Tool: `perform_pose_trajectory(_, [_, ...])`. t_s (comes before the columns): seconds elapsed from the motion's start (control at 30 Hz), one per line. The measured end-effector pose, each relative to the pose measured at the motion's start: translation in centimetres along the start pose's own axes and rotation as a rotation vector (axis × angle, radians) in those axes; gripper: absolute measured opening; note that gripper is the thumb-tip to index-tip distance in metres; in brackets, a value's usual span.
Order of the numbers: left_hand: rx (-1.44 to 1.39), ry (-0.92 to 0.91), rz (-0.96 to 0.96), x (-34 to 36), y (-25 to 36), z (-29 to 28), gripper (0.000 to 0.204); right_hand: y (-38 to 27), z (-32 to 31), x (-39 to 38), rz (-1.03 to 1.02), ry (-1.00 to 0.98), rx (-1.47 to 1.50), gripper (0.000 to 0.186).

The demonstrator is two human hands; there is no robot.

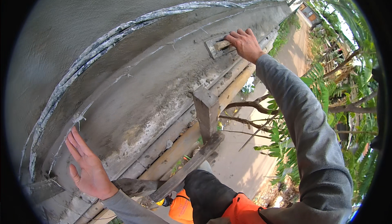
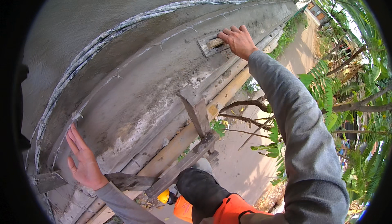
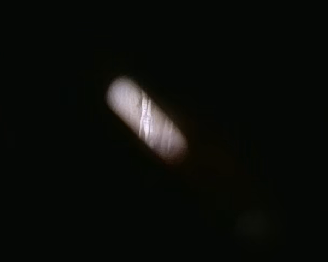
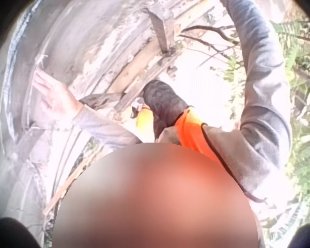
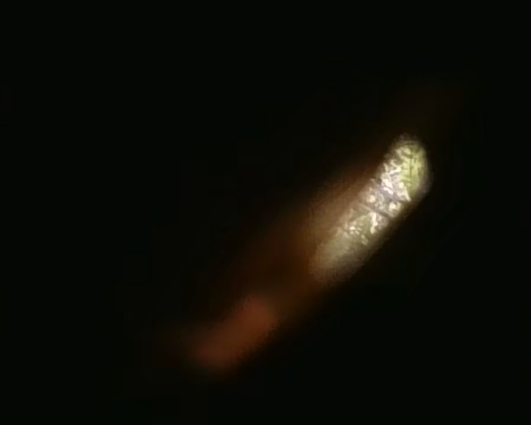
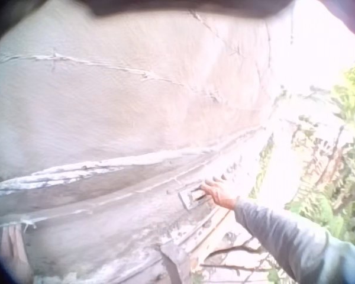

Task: The person smooths a freshly poured concrete surface using a hand trowel. They work along a linear section of the wall, repeatedly dragging the trowel to level and finish the wet concrete. Another worker is visible in the background.

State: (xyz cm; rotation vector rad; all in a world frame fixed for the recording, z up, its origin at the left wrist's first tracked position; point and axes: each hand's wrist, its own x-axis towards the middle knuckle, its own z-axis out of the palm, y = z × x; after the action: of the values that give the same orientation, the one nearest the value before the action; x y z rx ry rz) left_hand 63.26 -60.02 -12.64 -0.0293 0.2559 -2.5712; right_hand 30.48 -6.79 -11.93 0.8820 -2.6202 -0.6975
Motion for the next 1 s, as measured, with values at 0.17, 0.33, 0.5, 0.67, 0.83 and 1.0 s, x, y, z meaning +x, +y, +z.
perform_pose_trajectory(0.17, [-0.060, -0.003, -0.008, 0.0, 0.0, -0.2, 0.092, 2.2, 0.1, -2.9, 0.169, -0.023, 0.178, 0.036])
perform_pose_trajectory(0.33, [-0.065, -0.008, -0.021, 0.0, 0.0, -0.1, 0.089, -0.1, 1.0, -2.3, 0.384, 0.025, 0.390, 0.040])
perform_pose_trajectory(0.5, [-0.048, -0.022, -0.012, 0.1, 0.1, -0.2, 0.088, -1.3, 1.9, -0.1, 0.668, 0.076, 0.520, 0.040])
perform_pose_trajectory(0.67, [-0.063, -0.034, -0.024, 0.1, 0.0, -0.1, 0.089, -1.3, 2.2, 2.8, 0.856, 0.093, 0.668, 0.042])
perform_pose_trajectory(0.83, [-0.051, -0.025, -0.015, 0.1, 0.0, 0.0, 0.091, -4.0, 1.2, 4.6, 0.927, 0.066, 0.761, 0.043])
perform_pose_trajectory(1.0, [-0.008, -0.014, 0.011, 0.2, 0.1, 0.0, 0.092, -9.7, -2.6, 4.0, 0.677, 0.132, 0.903, 0.035])
